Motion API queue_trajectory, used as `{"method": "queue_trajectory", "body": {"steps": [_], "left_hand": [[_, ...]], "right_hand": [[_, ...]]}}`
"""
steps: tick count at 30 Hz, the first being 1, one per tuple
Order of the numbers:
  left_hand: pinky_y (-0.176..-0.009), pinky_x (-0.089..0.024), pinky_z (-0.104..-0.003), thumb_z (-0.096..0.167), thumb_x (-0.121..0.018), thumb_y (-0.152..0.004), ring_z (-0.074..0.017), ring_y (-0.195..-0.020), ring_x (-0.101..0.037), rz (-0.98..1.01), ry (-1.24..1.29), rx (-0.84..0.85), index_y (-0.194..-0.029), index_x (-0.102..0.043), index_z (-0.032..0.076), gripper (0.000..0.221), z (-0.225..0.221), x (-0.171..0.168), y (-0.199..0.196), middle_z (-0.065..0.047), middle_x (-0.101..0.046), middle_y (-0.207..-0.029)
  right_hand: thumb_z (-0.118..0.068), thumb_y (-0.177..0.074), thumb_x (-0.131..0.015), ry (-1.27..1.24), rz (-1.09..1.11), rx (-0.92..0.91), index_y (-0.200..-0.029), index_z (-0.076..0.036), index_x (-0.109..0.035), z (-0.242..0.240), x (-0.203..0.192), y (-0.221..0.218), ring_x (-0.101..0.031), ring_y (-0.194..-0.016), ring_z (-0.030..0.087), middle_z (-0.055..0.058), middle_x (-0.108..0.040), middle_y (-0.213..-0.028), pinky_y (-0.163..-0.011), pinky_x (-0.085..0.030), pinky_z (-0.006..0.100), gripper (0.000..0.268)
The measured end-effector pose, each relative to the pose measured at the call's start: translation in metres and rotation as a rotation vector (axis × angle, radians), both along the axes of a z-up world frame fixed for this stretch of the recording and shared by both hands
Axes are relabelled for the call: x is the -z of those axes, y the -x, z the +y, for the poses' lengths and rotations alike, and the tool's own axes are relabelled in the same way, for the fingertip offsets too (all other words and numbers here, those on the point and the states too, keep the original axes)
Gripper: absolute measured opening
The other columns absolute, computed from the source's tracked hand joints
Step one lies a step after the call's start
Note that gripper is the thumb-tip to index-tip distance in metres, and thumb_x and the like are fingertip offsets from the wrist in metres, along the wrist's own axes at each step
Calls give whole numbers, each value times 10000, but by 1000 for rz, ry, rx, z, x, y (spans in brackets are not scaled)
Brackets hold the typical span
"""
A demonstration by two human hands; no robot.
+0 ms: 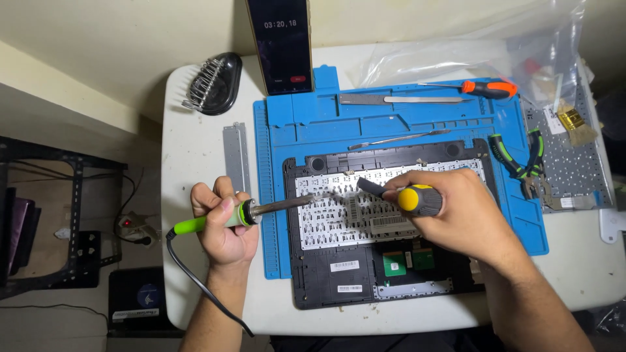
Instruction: Securing a laptop keyboard shield to the chassis by melting plastic rivets with a soldering iron.
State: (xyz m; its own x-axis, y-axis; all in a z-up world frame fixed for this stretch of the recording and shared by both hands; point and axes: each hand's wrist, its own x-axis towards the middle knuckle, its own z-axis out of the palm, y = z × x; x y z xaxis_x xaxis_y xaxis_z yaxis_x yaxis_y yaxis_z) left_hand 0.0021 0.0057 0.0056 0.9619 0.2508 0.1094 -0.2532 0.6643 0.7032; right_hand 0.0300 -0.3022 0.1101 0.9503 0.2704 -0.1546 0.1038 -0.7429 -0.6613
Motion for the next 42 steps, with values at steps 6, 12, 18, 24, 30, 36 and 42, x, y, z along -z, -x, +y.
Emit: {"method": "queue_trajectory", "body": {"steps": [6, 12, 18, 24, 30, 36, 42], "left_hand": [[-366, -153, -194, 76, -522, -896, -63, -457, -271, -15, 48, -53, -818, -384, 174, 186, 6, -3, -4, 0, -355, -769], [-367, -243, -111, 165, -561, -941, -9, -481, -307, 29, -40, -133, -894, -392, 200, 179, 16, 22, -7, -23, -445, -862], [-384, -248, -117, 163, -571, -948, -14, -493, -300, 38, -27, -139, -889, -404, 195, 180, 21, 23, -7, -15, -455, -867], [-401, -302, -136, 194, -605, -970, -43, -516, -387, 65, -56, -171, -894, -441, 194, 180, 27, 20, -6, -33, -496, -886], [-423, -396, -158, 209, -644, -990, -108, -509, -536, 130, -221, -235, -904, -462, 179, 204, 42, 5, 9, -74, -558, -913], [-356, -294, -148, 90, -668, -927, -98, -463, -484, 77, -233, -327, -830, -432, 151, 262, 47, 25, 14, -58, -473, -779], [-349, -280, -157, 31, -658, -905, -89, -440, -459, 77, -242, -377, -820, -416, 146, 282, 48, 41, 19, -63, -453, -767]], "right_hand": [[-244, -760, -603, 514, -67, 83, -1113, -412, -722, 10, -24, -29, -696, -871, 416, 26, -773, -822, -641, -513, 561, 408], [-186, -770, -769, 531, -102, -73, -1132, -177, -780, 39, -7, -73, -753, -914, 464, 187, -787, -936, -790, -578, 547, 363], [-240, -731, -811, 615, -143, -88, -1014, -219, -824, 40, 30, -98, -771, -846, 411, 125, -787, -863, -736, -592, 504, 284], [-177, -952, -773, -311, -334, -3, -811, -95, -700, 38, -18, -74, -612, -572, 197, 76, -634, -581, -676, -511, 301, 179], [-890, -843, -369, -1325, -149, -126, -683, -137, -498, 64, 21, -60, -379, -434, 95, -29, -318, -502, -504, -422, 212, 780], [-728, -841, -405, -1660, -8, 261, -557, -179, -344, 103, 38, -61, -233, -363, 101, -52, -206, -430, -446, -274, 211, 621], [-742, -815, -398, -1673, -27, 403, -564, -186, -338, 104, 62, -60, -214, -341, 108, -46, -194, -426, -412, -245, 247, 613]]}}
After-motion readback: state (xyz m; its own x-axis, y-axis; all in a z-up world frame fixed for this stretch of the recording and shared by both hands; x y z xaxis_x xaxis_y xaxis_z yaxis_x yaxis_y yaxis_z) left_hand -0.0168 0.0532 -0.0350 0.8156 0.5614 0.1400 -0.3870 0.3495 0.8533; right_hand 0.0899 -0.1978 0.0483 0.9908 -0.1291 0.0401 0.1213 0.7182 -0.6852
